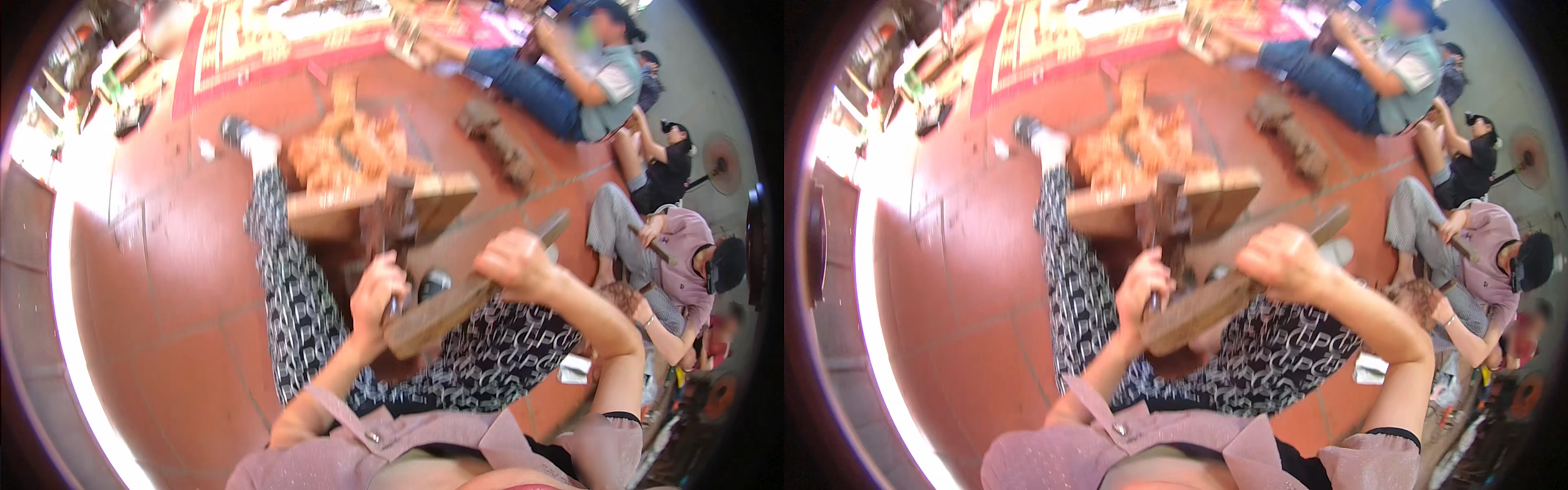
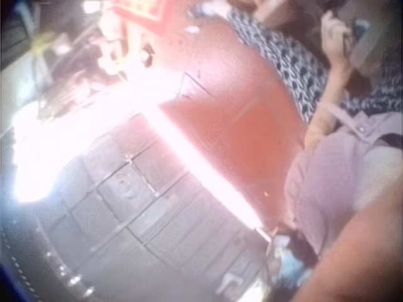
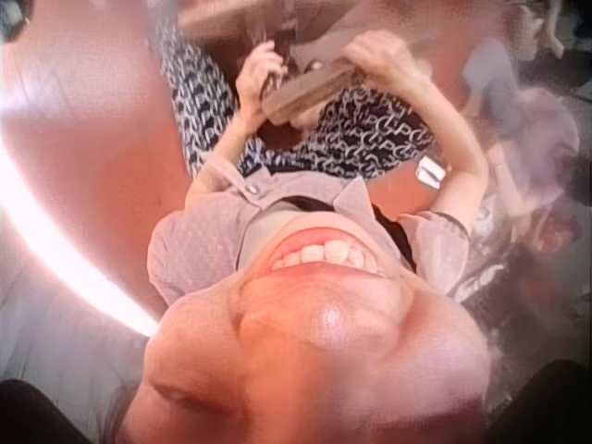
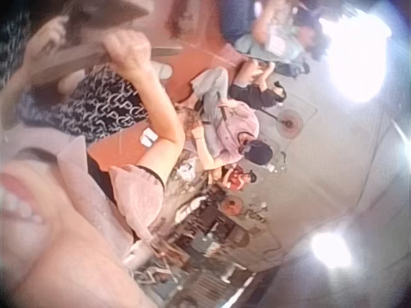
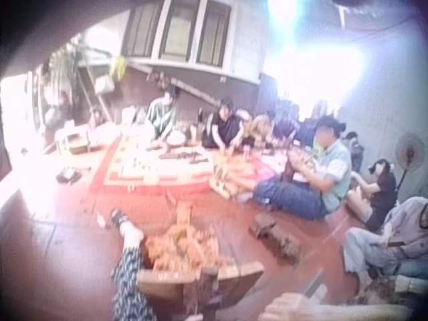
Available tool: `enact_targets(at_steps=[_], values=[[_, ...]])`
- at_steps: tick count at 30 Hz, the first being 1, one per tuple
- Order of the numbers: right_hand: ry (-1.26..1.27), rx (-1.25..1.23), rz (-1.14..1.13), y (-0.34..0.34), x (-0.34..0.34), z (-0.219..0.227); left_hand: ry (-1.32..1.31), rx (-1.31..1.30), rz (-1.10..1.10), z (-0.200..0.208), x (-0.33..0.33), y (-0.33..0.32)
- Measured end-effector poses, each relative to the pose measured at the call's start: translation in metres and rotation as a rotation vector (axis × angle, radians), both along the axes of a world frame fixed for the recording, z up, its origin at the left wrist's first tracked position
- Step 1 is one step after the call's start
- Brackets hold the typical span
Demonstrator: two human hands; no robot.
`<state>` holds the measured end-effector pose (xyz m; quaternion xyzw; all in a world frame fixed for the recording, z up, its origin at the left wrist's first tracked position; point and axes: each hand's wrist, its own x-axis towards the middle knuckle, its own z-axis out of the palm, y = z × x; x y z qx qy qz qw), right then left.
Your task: The person sits on the floor and carves a wooden block using a chisel and mallet. They repeatedly strike the chisel to shape the wood, occasionally adjusting the piece and removing shavings.
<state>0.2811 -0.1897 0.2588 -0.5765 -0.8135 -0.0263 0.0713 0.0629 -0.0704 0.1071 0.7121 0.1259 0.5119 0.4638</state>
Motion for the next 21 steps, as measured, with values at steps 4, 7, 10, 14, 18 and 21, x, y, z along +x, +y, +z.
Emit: enact_targets(at_steps=[4,7,10,14,18,21], values=[[0.038,0.025,-0.003,0.001,0.001,-0.007,0.047,-0.017,0.021,0.007,-0.01,0.002],[0.031,0.057,-0.018,0.002,0.0,-0.004,0.115,-0.011,0.118,0.015,-0.02,0.01],[0.033,0.077,-0.022,0.003,-0.002,-0.002,0.211,-0.046,0.205,0.022,-0.033,0.016],[0.014,0.081,-0.039,0.002,-0.007,0.003,0.145,-0.112,0.276,0.014,-0.046,0.024],[-0.003,0.121,-0.057,0.004,-0.008,0.006,0.092,-0.098,0.281,0.02,-0.051,0.026],[-0.028,0.124,-0.057,0.008,-0.011,0.012,0.079,-0.099,0.265,0.029,-0.049,0.019]])
